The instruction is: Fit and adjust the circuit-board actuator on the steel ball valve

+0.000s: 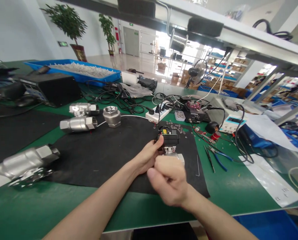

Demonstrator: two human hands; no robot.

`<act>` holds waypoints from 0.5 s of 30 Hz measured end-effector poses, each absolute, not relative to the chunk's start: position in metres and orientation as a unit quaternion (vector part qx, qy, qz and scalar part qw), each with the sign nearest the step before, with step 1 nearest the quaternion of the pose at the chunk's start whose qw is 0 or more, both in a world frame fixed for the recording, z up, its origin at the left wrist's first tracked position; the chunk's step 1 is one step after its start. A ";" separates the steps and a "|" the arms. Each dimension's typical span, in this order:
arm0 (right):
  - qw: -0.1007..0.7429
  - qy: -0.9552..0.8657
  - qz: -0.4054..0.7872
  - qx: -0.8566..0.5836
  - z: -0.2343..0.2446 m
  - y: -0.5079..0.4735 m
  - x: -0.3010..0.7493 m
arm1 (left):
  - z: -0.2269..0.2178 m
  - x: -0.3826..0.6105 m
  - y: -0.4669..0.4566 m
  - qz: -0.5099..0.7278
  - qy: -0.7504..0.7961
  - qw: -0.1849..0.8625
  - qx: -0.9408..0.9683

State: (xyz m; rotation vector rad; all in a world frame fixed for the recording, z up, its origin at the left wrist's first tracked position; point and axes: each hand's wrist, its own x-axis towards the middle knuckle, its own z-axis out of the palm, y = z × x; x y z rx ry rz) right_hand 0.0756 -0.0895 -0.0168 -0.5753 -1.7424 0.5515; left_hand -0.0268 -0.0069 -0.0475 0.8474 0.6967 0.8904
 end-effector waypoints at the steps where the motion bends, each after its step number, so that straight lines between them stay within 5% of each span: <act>1: 0.616 -0.679 0.307 -0.256 -0.011 -0.089 0.081 | -0.047 -0.026 -0.007 0.397 0.313 0.771 0.387; 5: 0.723 -0.466 0.453 -0.233 0.005 -0.069 0.101 | -0.048 -0.030 -0.010 0.392 0.314 0.778 0.378; 15: 0.714 -0.433 0.504 -0.221 0.010 -0.040 0.105 | -0.050 -0.028 -0.008 0.410 0.296 0.783 0.363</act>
